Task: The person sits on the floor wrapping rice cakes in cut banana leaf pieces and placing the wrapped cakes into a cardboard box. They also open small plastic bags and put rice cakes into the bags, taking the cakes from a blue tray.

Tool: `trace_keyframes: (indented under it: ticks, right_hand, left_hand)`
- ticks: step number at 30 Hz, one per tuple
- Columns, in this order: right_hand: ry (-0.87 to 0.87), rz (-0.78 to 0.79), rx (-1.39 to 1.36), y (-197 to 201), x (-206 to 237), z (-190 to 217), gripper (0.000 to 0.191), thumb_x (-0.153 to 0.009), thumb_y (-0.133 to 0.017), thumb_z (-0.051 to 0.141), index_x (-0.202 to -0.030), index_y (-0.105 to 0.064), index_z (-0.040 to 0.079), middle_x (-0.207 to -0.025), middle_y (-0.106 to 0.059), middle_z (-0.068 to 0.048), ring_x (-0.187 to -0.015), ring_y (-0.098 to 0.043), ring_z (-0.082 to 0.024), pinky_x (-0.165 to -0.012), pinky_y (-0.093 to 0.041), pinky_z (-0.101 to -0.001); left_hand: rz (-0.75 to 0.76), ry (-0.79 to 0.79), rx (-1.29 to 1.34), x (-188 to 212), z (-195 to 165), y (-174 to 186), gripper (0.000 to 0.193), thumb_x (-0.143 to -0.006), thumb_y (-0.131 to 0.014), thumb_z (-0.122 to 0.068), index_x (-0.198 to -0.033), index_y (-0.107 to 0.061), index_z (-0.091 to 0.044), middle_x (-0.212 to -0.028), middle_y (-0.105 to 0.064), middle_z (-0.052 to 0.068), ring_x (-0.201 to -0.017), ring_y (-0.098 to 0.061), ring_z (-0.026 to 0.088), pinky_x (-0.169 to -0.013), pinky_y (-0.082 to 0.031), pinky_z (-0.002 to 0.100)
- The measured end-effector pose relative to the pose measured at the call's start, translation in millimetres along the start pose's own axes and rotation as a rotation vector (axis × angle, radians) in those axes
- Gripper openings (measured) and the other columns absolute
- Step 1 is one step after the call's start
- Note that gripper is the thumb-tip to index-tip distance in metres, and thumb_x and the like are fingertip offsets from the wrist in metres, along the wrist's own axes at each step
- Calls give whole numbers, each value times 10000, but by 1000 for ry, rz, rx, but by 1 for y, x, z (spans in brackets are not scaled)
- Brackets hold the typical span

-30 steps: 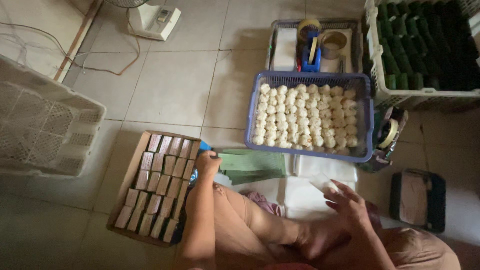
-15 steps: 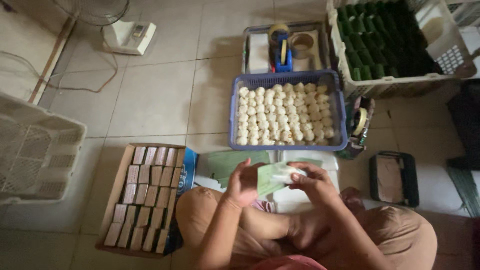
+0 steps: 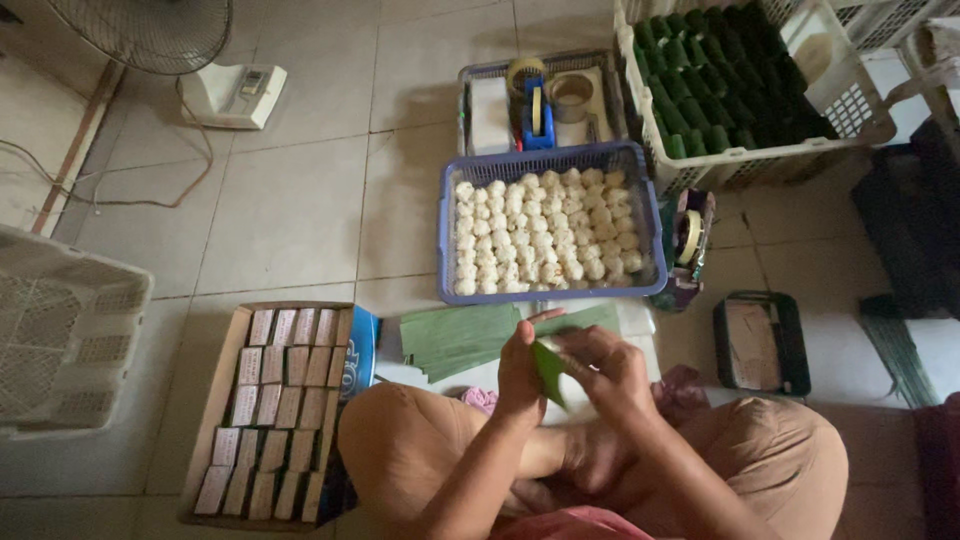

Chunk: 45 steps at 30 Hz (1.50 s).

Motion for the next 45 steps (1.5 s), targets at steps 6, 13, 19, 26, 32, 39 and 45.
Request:
trace_keyframes:
  ticks: [6, 13, 19, 26, 32, 39, 45]
  right_hand:
    - [224, 195, 198, 10, 10, 29, 271, -970, -632, 107, -1189, -685, -43, -1135, -692, -104, -1030, -676, -158, -876, -539, -286]
    - [156, -220, 314, 6, -6, 30, 501, -757, -815, 87, -1215, -634, -8, -1136, -634, -140, -913, -652, -202, -758, -562, -304]
    - [309, -254, 386, -9, 9, 29, 431, -865, -753, 63, -1270, -621, -3, -1141, -643, -139, -995, -650, -222, -862, -533, -323]
    - [-44, -82, -161, -1, 6, 0, 395, -933, -718, 125, -1272, -564, -9, -1118, -691, -138, -976, -675, -203, -843, -569, -315]
    - [154, -175, 300, 16, 3, -30, 314, -912, -762, 139, -1179, -725, -22, -1233, -703, -145, -1069, -698, -181, -871, -579, -329]
    - [-331, -107, -25, 30, 3, -104, 312, -820, -823, 123, -1073, -716, -26, -987, -802, -123, -898, -754, -171, -811, -603, -316]
    - [-268, -278, 156, 65, -20, -167, 346, -807, -833, 90, -1096, -686, -28, -948, -784, -131, -863, -729, -162, -779, -586, -301]
  left_hand:
    - [-203, -312, -443, -3, 8, 1, 218, -950, -754, -185, -1017, -696, 14, -888, -673, 65, -803, -594, 130, -705, -512, 290]
    - [-61, -226, -435, 3, 5, -21, 467, -960, -686, -160, -1379, -522, -32, -1243, -620, 84, -1108, -593, 129, -979, -497, 279]
    - [-47, -168, -329, 8, 19, -18, 618, -981, -614, -144, -1535, -352, -67, -1293, -545, 62, -1065, -532, 135, -943, -462, 295]
    - [51, -116, -319, -3, 14, 13, 616, -1012, -631, -89, -1584, -434, 26, -1298, -633, 93, -1144, -603, 118, -1031, -491, 270]
    - [-168, -18, -225, -15, 35, 29, 644, -846, -774, 17, -1437, -524, -22, -1116, -736, 138, -980, -694, 168, -879, -587, 313]
    - [-448, 268, -235, -14, 94, 82, 528, -830, -796, -55, -1328, -621, -56, -1029, -742, 102, -904, -711, 182, -793, -606, 368]
    - [-108, -146, -1684, -73, 123, 144, 204, -1102, -645, -276, -1166, -705, -92, -1097, -758, 119, -1038, -716, 293, -912, -576, 423]
Point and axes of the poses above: each hand's wrist, its own x-axis away from the middle knuckle, its own y-axis out of the back of the hand, z = x × y, the point moved 1 cm from there along -x, towards the middle knuckle
